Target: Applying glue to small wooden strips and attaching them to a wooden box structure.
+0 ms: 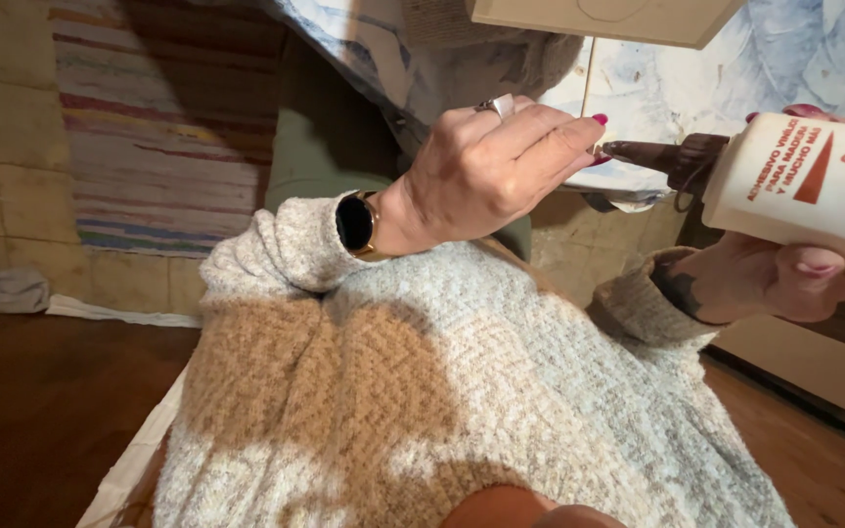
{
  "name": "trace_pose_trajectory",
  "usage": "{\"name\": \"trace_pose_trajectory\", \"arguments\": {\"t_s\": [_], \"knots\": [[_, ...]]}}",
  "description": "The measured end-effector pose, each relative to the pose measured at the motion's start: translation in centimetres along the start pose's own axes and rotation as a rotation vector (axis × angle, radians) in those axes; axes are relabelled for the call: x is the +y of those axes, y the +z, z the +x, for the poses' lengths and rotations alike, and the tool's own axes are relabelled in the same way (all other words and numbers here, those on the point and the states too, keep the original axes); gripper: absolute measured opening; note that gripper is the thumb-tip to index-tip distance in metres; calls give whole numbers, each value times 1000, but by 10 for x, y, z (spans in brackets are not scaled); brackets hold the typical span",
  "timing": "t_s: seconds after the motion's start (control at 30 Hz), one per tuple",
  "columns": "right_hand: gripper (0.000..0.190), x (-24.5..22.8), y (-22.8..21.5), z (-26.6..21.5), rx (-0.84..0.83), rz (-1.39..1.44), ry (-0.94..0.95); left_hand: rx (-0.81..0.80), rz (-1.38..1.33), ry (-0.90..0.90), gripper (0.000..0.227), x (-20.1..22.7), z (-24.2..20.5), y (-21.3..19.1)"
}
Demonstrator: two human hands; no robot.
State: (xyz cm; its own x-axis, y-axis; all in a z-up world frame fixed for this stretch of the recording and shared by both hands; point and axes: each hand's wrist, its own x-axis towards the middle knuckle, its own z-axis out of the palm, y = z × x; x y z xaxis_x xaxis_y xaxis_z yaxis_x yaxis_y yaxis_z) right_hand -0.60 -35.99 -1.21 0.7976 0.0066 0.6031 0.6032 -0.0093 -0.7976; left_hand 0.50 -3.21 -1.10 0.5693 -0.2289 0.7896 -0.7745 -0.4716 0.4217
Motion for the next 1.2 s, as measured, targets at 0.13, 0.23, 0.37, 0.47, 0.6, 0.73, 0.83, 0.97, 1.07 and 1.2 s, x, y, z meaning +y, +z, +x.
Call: {"name": "trace_pose_trajectory", "arguments": {"t_s": [0.13,0.23,0.37,0.47,0.6,0.73,0.83,0.97,1.07,1.2], "knots": [[62,0,8,4,-29,12,-55,2,-13,3,24,0,0,1],[65,4,1,-4,17,66,-25,-1,-17,0,24,1,1,0],[76,-3,15,0,112,130,36,-11,-10,-3,25,2,2,0],[73,-10,27,7,112,86,-9,-19,-6,-6,24,3,5,-3],[72,-6,19,1,109,133,10,-26,-3,-8,25,3,3,2],[80,7,-11,-15,164,203,121,-17,-8,-8,25,3,2,4],[78,2,-3,-8,140,170,79,-14,-4,-4,26,3,3,4],[75,4,-16,-9,107,163,130,-19,-2,-3,25,2,2,6],[70,6,-18,-12,91,152,162,-20,-3,-2,25,3,1,9],[60,8,-13,-12,146,123,111,-20,-14,-2,26,3,2,9]]}}
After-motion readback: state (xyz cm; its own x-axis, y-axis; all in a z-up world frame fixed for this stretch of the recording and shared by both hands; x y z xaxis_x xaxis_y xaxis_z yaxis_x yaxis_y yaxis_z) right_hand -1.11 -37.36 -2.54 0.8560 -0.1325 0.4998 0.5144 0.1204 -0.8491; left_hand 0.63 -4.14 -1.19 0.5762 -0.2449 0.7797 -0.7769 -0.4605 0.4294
